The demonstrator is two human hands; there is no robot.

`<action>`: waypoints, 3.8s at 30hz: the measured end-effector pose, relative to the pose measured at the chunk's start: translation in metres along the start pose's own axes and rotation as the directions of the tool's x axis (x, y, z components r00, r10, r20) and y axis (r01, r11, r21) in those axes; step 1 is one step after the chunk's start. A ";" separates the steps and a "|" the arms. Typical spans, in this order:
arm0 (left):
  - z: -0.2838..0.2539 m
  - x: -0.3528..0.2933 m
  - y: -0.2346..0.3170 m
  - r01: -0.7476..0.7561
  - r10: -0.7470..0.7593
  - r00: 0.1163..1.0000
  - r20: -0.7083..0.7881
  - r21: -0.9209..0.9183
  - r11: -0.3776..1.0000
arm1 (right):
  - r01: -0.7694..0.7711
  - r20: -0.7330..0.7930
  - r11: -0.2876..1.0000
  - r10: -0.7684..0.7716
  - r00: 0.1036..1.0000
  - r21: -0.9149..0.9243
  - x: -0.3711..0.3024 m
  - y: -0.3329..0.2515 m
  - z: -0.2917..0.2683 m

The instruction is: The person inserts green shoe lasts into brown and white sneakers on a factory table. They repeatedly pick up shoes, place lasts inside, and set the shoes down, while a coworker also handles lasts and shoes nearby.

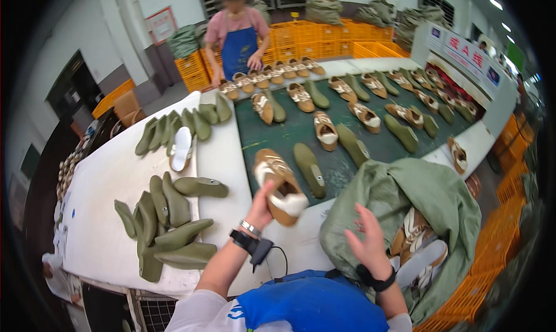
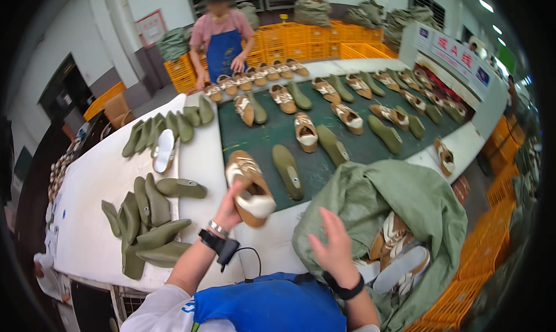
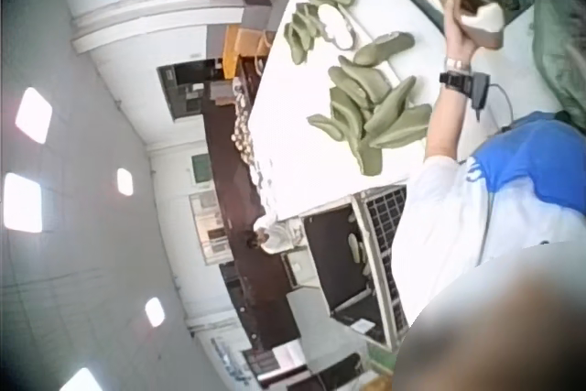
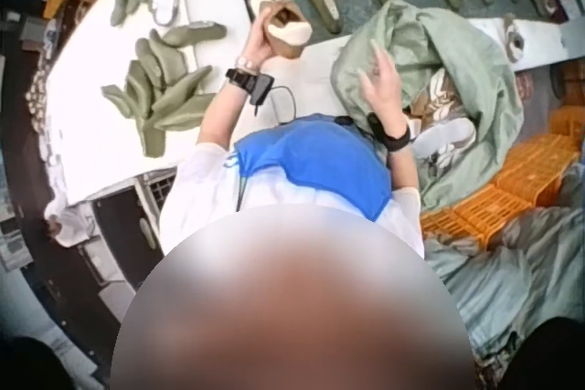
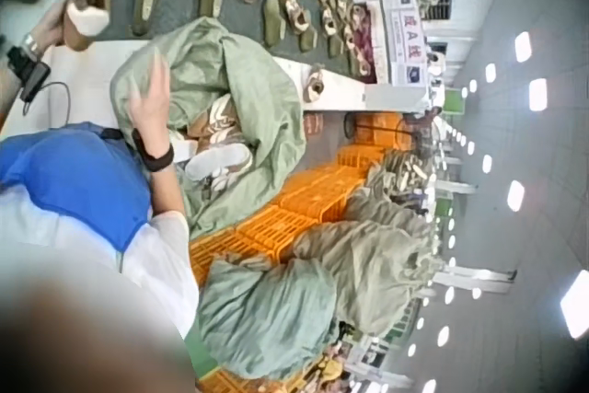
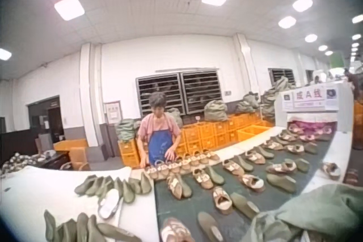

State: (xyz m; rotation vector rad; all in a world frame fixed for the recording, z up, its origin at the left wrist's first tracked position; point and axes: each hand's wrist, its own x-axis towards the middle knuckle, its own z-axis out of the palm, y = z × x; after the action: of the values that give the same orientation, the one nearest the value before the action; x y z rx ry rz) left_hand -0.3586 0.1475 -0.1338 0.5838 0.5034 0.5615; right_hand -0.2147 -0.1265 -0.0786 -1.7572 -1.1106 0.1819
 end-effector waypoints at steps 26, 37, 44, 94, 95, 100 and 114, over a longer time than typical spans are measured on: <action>0.008 0.002 -0.172 -0.865 -0.678 0.502 0.537 0.321 -0.385 | 0.024 0.569 0.819 0.377 0.731 -0.574 -0.140 0.189 -0.005; -0.022 0.000 -0.157 -0.779 -0.702 0.613 0.364 0.426 -0.459 | -0.532 0.033 0.839 0.539 0.842 -0.118 -0.112 0.182 -0.097; -0.011 -0.006 -0.148 -0.805 -0.636 0.587 0.500 0.444 -0.394 | -0.586 -0.094 0.768 0.584 0.807 -0.257 -0.128 0.213 -0.076; -0.024 -0.071 -0.008 -0.323 0.451 0.857 0.250 0.942 0.091 | 0.315 0.194 0.938 -0.285 0.939 -0.147 0.064 -0.011 0.160; -0.026 -0.073 -0.007 -0.203 0.370 0.916 0.156 0.975 0.093 | 0.316 0.210 0.943 -0.290 0.934 -0.102 0.062 -0.006 0.161; -0.029 -0.075 -0.011 -0.414 0.491 0.670 0.557 0.829 -0.375 | 0.360 0.112 0.933 -0.360 0.926 0.016 0.043 0.007 0.167; -0.016 -0.079 -0.024 -0.345 0.483 0.785 0.387 0.922 -0.176 | 0.142 0.211 0.988 -0.128 0.969 -0.052 0.029 0.007 0.158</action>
State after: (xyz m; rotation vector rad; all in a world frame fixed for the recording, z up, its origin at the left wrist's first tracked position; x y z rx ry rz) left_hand -0.4179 0.0880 -0.1380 2.3202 0.7962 0.8236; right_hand -0.2847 -0.0008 -0.1497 -1.7431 -1.3971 0.2509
